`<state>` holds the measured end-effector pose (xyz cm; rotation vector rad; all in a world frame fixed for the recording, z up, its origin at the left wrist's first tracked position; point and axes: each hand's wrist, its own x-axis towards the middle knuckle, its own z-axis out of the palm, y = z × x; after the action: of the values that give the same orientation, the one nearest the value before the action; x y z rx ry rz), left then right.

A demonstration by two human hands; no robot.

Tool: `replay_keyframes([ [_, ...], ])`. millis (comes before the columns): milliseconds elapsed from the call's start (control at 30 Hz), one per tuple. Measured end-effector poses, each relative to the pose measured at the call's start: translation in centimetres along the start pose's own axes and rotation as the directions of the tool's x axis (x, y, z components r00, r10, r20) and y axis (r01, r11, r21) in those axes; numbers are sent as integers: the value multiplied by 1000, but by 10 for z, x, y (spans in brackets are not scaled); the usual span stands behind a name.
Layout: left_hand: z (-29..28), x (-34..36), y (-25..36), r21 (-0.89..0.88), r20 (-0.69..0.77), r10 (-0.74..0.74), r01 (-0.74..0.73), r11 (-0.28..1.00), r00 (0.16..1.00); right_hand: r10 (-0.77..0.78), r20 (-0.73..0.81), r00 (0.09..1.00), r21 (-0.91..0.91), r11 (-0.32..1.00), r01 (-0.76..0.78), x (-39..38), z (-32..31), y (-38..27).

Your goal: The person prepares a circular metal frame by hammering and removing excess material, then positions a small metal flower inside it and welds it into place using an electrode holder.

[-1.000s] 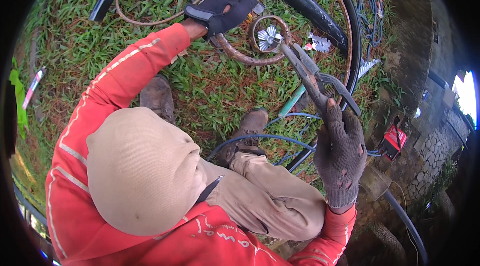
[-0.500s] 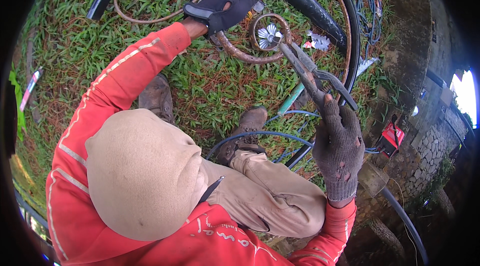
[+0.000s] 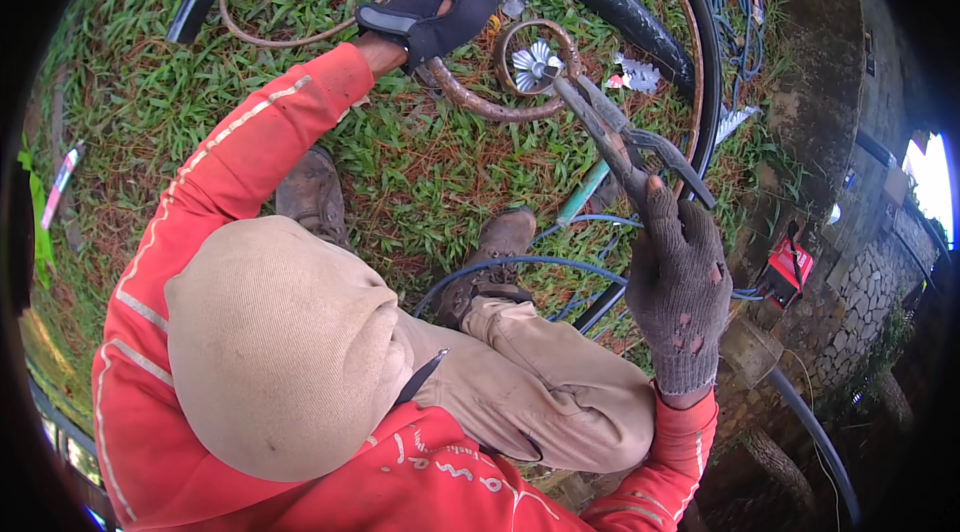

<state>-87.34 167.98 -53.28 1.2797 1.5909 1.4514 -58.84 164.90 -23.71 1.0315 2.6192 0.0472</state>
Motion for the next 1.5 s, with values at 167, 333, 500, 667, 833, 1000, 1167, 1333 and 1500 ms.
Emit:
replay_keyframes([
  [167, 0, -1, -4, -7, -29, 8, -8, 1000, 1000, 34, 30, 999, -23, 999, -33, 2, 0, -2],
  [333, -2, -2, -3, -31, -15, 1, -2, 1000, 1000, 10, 16, 1000, -26, 1000, -9, 1, 1, 1],
  [500, -3, -2, -3, -35, -12, 1, -2, 999, 1000, 36, 34, 999, -49, 998, -34, 0, 2, 1],
  [667, -3, -2, -4, -40, -16, 0, 0, 999, 1000, 78, 68, 995, -35, 996, -76, 4, 2, 0],
  [833, -2, -3, -5, -39, -20, 5, -5, 999, 1000, 36, -7, 999, -2, 999, -36, 2, 3, 1],
  [1000, -1, -3, -6, -43, -29, 12, -13, 999, 1000, 6, -120, 993, 70, 998, 3, 5, -3, -1],
  [1167, 2, -3, -5, -48, -41, 22, -24, 999, 999, 59, -56, 997, 44, 997, -56, 2, -1, 1],
  [1333, 4, 0, -15, 26, -76, 82, -80, 996, 994, 76, -22, 997, 60, 995, -75, 1, 1, 3],
  [1500, 9, -12, -32, -213, -82, -36, 18, 977, 996, 41, -51, 998, 67, 997, -37, 4, 4, 4],
])
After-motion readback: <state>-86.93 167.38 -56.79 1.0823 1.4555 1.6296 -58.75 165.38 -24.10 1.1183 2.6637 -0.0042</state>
